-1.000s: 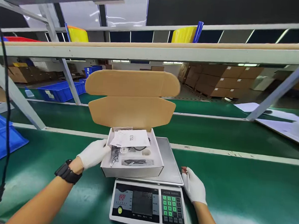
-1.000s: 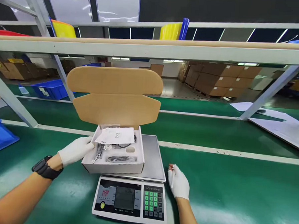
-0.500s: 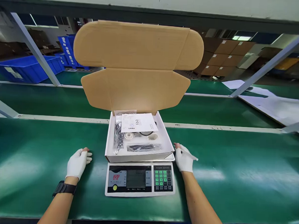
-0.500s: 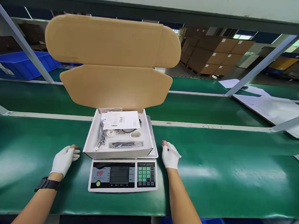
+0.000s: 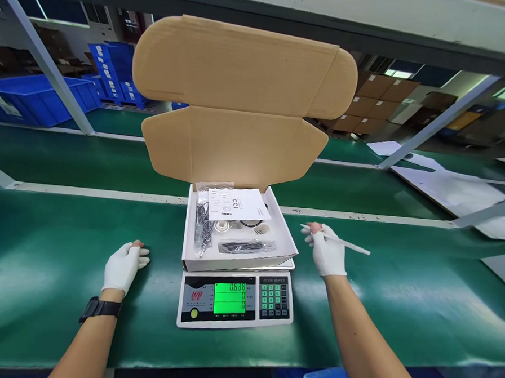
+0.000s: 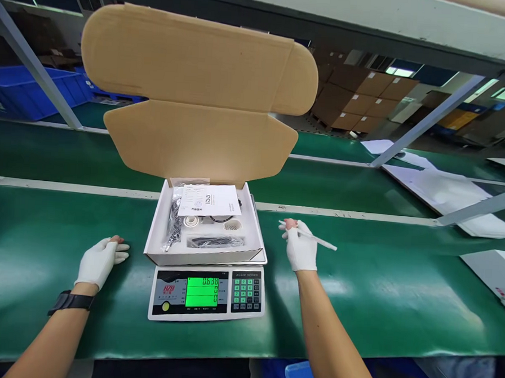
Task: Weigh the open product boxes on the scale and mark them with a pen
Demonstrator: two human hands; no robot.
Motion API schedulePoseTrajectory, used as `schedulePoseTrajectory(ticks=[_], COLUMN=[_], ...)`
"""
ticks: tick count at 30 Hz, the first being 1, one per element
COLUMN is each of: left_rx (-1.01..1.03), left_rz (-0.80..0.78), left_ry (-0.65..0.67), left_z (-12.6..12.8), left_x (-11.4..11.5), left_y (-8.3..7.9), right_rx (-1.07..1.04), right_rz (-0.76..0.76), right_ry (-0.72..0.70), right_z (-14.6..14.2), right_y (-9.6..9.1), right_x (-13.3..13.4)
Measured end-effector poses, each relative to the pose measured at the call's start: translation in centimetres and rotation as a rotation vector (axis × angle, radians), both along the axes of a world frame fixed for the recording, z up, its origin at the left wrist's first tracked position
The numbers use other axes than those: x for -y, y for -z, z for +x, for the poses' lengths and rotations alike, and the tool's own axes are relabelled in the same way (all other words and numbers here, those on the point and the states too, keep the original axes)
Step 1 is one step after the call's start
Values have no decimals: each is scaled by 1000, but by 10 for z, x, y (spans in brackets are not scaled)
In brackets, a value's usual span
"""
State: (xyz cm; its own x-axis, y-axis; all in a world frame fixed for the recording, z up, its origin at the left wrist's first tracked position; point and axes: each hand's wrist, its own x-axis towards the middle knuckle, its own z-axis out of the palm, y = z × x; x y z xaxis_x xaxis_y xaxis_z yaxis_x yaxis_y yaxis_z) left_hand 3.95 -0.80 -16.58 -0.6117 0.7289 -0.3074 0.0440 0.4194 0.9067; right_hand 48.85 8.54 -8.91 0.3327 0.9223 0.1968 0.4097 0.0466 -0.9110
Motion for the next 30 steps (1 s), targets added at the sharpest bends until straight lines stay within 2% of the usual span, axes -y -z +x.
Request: schedulePoseTrajectory(ticks=[5, 8, 11, 15, 18, 21, 23, 26, 28, 30], left_rx=[4, 59, 117, 181, 194, 271, 330, 376, 384, 381], left_rz=[16, 35, 115, 328, 427, 460, 476, 495, 504, 511], left_ry=[-17, -17, 47, 253, 332, 368, 323, 214, 187, 171], left_z=[-15, -23, -20, 10, 42, 65, 74, 78, 78, 78], left_x=[-11, -21, -36, -64, -87, -105, -113, -119, -121, -121], left_y=[-1, -14, -44, -100, -135, -152, -153, -150, -148, -148], right_rx=[59, 117, 267, 519, 691, 839, 895, 922, 958, 1011], right_rz=[234, 353, 403, 447, 525, 581, 603, 659, 715, 772], right_ry=[-93, -199, -342, -614, -773, -881, -877, -730, -675, -686], right_z=[-28, -55, -87, -142, -185, -215, -225, -228, -228, -228], right_y=[-67, -101, -127, -149, -153, -141, -128, -108, -101, -97], right_x=[-1, 0, -3, -16, -29, -41, -47, -54, -56, -58])
